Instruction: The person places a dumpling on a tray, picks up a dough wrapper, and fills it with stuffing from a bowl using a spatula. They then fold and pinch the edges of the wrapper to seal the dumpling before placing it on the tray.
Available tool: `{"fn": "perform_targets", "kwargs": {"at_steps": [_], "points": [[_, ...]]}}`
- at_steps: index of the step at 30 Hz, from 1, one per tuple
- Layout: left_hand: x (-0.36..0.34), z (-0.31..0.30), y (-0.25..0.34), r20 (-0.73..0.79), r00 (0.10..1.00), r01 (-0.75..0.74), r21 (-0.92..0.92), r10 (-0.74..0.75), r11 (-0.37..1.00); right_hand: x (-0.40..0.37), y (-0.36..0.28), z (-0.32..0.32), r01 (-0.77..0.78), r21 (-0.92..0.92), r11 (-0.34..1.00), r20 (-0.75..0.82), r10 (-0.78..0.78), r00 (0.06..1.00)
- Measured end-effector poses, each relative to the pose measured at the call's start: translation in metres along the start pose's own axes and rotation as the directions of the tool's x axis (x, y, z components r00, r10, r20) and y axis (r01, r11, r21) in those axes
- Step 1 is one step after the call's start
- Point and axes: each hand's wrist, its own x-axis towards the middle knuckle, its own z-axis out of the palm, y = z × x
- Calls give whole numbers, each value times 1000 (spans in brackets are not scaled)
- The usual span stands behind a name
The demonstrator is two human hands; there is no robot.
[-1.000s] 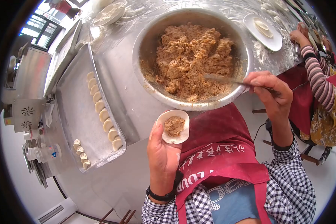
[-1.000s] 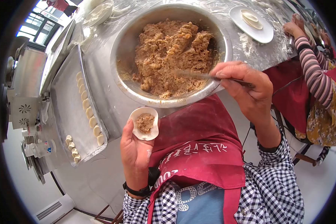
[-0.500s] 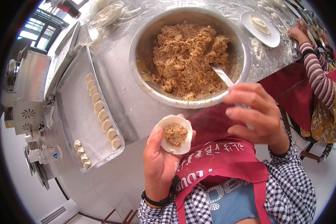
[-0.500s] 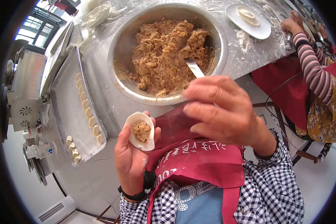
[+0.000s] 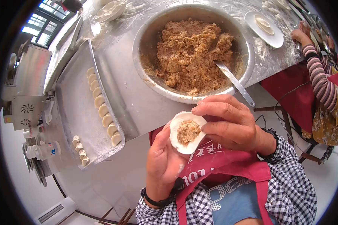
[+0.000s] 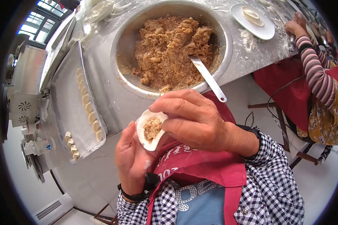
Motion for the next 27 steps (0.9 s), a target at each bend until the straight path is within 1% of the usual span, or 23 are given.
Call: {"fn": "perform_targets", "kwargs": {"at_steps": [1, 3, 5, 6, 7, 8, 9, 10, 11, 13, 14, 16, 17, 19, 20, 21, 22, 23, 24, 25, 26, 27], "points": [[1, -3, -2, 1, 1000, 24, -96, -24, 995, 0, 0, 0, -21, -5, 1000, -2, 21, 1000], [2, -8, -6, 15, 1000, 15, -131, -13, 991, -1, 0, 0, -43, -10, 999, -4, 43, 999], [1, -6, -8, 24, 1000, 4, -166, 0, 986, -3, 1, 1, -42, 30, 999, 22, 41, 999], [1, 0, -8, -2, 999, -35, -3, 35, 999, -3, 1, 1, -43, 34, 999, 24, 42, 999], [0, 3, -7, -20, 997, -69, 162, 73, 984, -2, 1, 1, -24, 43, 999, 41, 22, 999], [0, 4, -7, -21, 997, -70, 163, 74, 984, 0, 1, 1, -6, 52, 999, 57, 3, 998], [0, 4, -6, 22, 998, -70, 264, 66, 962, 1, 1, 1, -6, 52, 999, 56, 3, 998], [0, 4, -5, 64, 997, -72, 363, 52, 929, 2, 0, 2, -8, 99, 995, 62, 2, 998], [-1, 6, -5, 65, 997, -70, 364, 49, 929, 3, 0, 3, -12, 144, 990, 67, 2, 998], [-4, 14, -5, 73, 997, -74, 633, 35, 771, 4, 1, 5, -20, 175, 984, 69, 8, 998], [-6, 15, -5, 73, 997, -72, 633, 33, 771, 4, 1, 6, -25, 211, 977, 72, 10, 997], [-7, 18, -7, 147, 984, -178, 848, 102, 500, 4, 1, 12, -28, 237, 971, 51, 17, 999], [-6, 18, -8, 147, 984, -178, 848, 103, 499, 5, 1, 15, -30, 264, 964, 31, 23, 999], [-6, 17, -10, 221, 964, -259, 906, 147, 335, 7, 2, 19, -21, 280, 960, 13, 19, 1000], [-6, 15, -9, 220, 965, -257, 906, 146, 335, 8, 2, 21, -12, 294, 956, -5, 15, 1000], [-6, 13, -7, 231, 959, -268, 928, 165, 258, 9, 2, 22, -12, 294, 956, -6, 15, 1000], [-6, 12, -5, 243, 953, -275, 945, 181, 178, 9, 2, 22, -47, 352, 935, -24, 59, 998], [-6, 12, -3, 242, 953, -274, 946, 180, 176, 10, 1, 22, -80, 410, 908, -39, 105, 994], [-6, 14, -1, 256, 946, -299, 927, 200, 227, 8, 1, 21, -80, 412, 908, -41, 106, 994], [-6, 14, 0, 270, 937, -326, 904, 221, 275, 5, 1, 18, -172, 458, 872, -44, 216, 975], [-6, 14, 0, 270, 937, -326, 905, 222, 273, 2, 1, 16, -258, 504, 824, -42, 322, 946], [-7, 13, -1, 284, 919, -365, 876, 274, 316, 0, 3, 13, -256, 505, 825, -45, 321, 946]]}}
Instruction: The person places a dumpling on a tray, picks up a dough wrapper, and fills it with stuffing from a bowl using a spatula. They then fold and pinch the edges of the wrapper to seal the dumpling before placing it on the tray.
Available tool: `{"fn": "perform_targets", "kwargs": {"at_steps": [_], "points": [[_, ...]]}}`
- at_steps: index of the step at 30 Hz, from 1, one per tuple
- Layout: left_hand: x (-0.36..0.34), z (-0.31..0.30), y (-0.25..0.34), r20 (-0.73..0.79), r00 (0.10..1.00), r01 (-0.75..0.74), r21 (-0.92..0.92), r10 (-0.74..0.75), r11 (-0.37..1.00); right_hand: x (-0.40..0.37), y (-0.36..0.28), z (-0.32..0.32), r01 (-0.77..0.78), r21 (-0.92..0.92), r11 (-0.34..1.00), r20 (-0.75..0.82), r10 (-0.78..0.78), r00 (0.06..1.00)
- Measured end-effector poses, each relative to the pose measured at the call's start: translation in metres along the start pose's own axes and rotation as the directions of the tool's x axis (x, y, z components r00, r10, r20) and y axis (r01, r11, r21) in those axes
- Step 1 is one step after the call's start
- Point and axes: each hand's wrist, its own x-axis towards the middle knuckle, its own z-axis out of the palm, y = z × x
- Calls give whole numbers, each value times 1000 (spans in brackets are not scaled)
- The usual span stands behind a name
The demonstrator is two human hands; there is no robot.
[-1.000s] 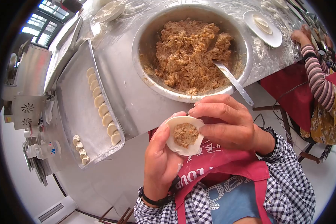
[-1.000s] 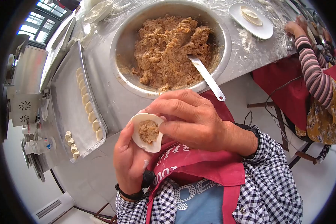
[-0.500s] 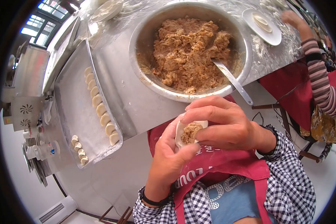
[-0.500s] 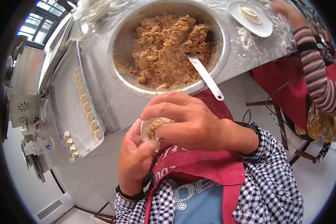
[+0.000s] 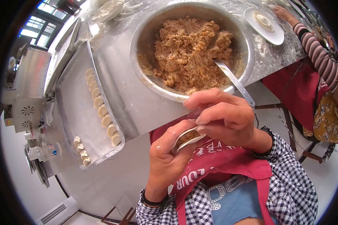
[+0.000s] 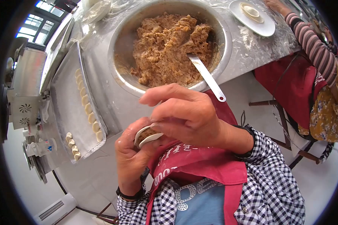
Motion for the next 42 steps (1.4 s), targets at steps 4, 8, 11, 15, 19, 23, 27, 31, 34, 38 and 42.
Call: {"fn": "perform_targets", "kwargs": {"at_steps": [4, 8, 11, 15, 19, 23, 27, 31, 34, 38, 42], "points": [[1, -2, -1, -71, 992, -106, 26, 107, 994, -3, 2, -7, 98, -95, 991, 59, -93, 994], [0, -2, -1, -67, 987, -140, 83, 145, 987, -8, 4, -7, 107, -74, 991, 50, -104, 993], [-2, -1, 0, -73, 992, -96, 76, 101, 993, -8, 2, -6, 92, -37, 995, 29, -91, 995], [-1, -2, -5, -90, 990, -103, 66, 109, 992, -7, 2, -6, 128, -38, 991, 46, -126, 991], [3, -7, -8, -40, 971, -226, 173, 236, 959, -6, -6, -8, 137, -71, 988, 64, -132, 989], [2, -5, -7, -86, 989, -111, 87, 119, 990, -3, -24, -34, 334, -184, 925, 36, -333, 942], [7, -3, -6, -129, 978, -144, 159, 165, 977, -3, -42, -74, 184, -547, 817, 68, -175, 982], [6, 0, -6, -169, 973, -138, 124, 158, 983, -17, -24, -93, 111, -685, 720, 161, 1, 987], [8, -3, -7, -87, 978, -172, 177, 189, 969, -15, -15, -89, 133, -731, 669, 200, 24, 980], [7, -1, -6, -107, 984, -126, 153, 143, 980, -4, 5, -86, 196, -668, 718, 217, -63, 974], [10, -1, -3, -87, 992, -82, 86, 89, 993, 15, 17, -91, 201, -673, 712, 188, -98, 977]]}}
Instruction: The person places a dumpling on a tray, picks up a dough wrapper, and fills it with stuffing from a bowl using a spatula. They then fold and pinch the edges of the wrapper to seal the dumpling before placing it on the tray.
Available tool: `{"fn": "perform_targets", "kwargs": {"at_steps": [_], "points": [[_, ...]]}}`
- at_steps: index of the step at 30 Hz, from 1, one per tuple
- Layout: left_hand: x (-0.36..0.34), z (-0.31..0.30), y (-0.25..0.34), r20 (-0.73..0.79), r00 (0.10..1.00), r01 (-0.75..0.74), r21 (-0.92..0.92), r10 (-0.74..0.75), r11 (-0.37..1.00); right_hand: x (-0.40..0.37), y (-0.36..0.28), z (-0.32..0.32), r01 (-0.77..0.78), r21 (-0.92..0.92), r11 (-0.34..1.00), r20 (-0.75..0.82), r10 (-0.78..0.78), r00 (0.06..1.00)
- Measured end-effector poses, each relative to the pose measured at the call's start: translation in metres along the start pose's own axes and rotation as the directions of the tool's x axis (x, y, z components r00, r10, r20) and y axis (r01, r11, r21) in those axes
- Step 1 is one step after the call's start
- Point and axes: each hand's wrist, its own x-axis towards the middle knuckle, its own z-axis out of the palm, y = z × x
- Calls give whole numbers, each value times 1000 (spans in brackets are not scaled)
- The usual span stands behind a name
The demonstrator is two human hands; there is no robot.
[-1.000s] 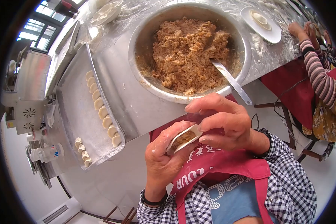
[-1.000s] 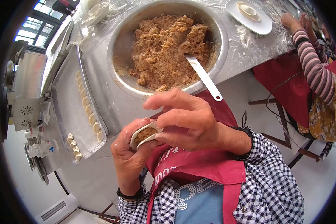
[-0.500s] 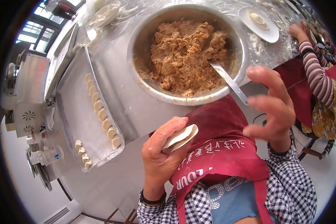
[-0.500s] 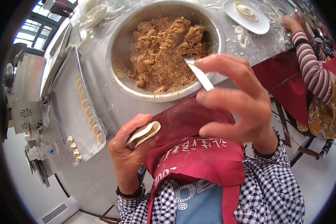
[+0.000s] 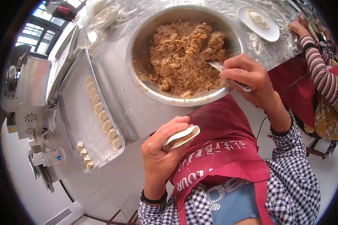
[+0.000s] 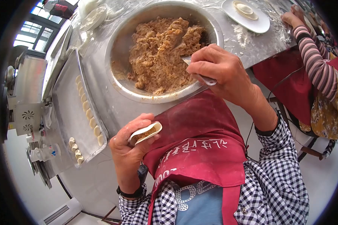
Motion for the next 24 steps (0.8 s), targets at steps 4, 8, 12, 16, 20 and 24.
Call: {"fn": "perform_targets", "kwargs": {"at_steps": [4, 8, 12, 16, 20, 24], "points": [[-1, 0, -1, 0, 994, 105, -131, -106, 986, 2, -4, -15, -112, 44, 993, -106, 116, 988], [2, 1, 1, 5, 982, 190, -115, -191, 975, -12, -15, -30, -166, 657, 735, -214, 393, 895], [4, 0, -3, 55, 979, 201, -139, -195, 970, -18, -20, -30, -53, 863, 502, -98, 269, 958], [4, 2, 0, 106, 964, 258, -163, -243, 952, -8, -30, -20, 5, 899, 438, -74, 139, 988], [4, 1, -1, 126, 967, 234, -79, -223, 969, -4, -35, -11, -12, 906, 423, -29, 91, 995], [4, 2, -2, 149, 971, 197, -68, -186, 978, -2, -40, -7, -57, 914, 401, 33, 67, 997]]}}
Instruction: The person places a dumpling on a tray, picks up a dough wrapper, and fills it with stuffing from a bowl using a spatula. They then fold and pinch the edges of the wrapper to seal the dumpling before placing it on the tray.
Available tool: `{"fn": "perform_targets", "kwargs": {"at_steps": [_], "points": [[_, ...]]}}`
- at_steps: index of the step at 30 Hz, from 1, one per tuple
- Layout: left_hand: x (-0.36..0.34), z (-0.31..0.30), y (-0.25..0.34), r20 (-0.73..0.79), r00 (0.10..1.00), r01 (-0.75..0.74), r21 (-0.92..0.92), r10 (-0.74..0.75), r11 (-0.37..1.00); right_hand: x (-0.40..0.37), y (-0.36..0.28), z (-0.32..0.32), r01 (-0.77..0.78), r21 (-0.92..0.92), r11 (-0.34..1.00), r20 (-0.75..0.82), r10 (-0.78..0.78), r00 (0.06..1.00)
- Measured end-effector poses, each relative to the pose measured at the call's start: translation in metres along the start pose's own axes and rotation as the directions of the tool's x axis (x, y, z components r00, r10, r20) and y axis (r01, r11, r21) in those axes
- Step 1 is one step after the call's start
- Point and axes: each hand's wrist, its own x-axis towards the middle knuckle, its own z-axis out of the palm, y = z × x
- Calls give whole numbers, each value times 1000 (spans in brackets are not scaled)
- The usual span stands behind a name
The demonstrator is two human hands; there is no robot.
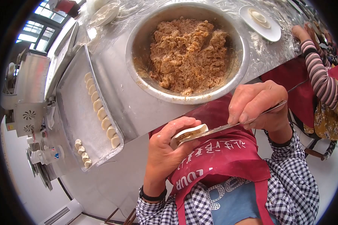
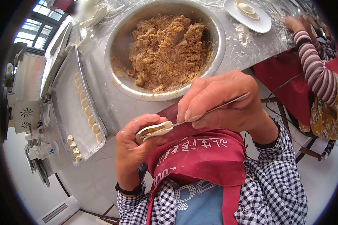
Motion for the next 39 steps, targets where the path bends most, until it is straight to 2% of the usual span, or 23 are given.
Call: {"fn": "perform_targets", "kwargs": {"at_steps": [3, 7, 15, 19, 21, 24, 28, 31, 37, 39], "points": [[0, 0, 1, 22, 999, -36, 30, 36, 999, 2, 1, -1, 24, -84, 996, 46, -20, 999], [1, -2, 2, 49, 998, -40, 73, 37, 997, 2, 1, -2, 5, -103, 995, 34, -2, 999], [0, -3, -1, 16, 999, -45, 22, 44, 999, 1, -3, -9, 42, -218, 975, 135, -13, 991], [1, -2, 0, -37, 998, -53, 34, 54, 998, -2, -6, -9, 26, -177, 984, 45, -18, 999], [2, -2, -2, -44, 994, -93, 80, 96, 993, -3, -6, -6, -11, -65, 998, -71, 6, 997], [1, 1, -4, -73, 984, -153, 120, 163, 981, -3, -3, -6, -6, -83, 997, -38, 3, 999], [1, 3, -6, -100, 966, -221, 173, 240, 960, -6, -2, -3, -51, -106, 993, -68, 44, 997], [1, 2, -7, -101, 964, -227, 181, 248, 957, -8, -3, -4, -49, -136, 990, -54, 42, 998], [1, 3, -5, -101, 965, -222, 177, 242, 959, -5, -4, -1, -17, -74, 997, -125, 7, 992], [0, 2, -6, -105, 965, -221, 166, 240, 961, -4, -7, -2, -55, -185, 981, -20, 52, 998]]}}
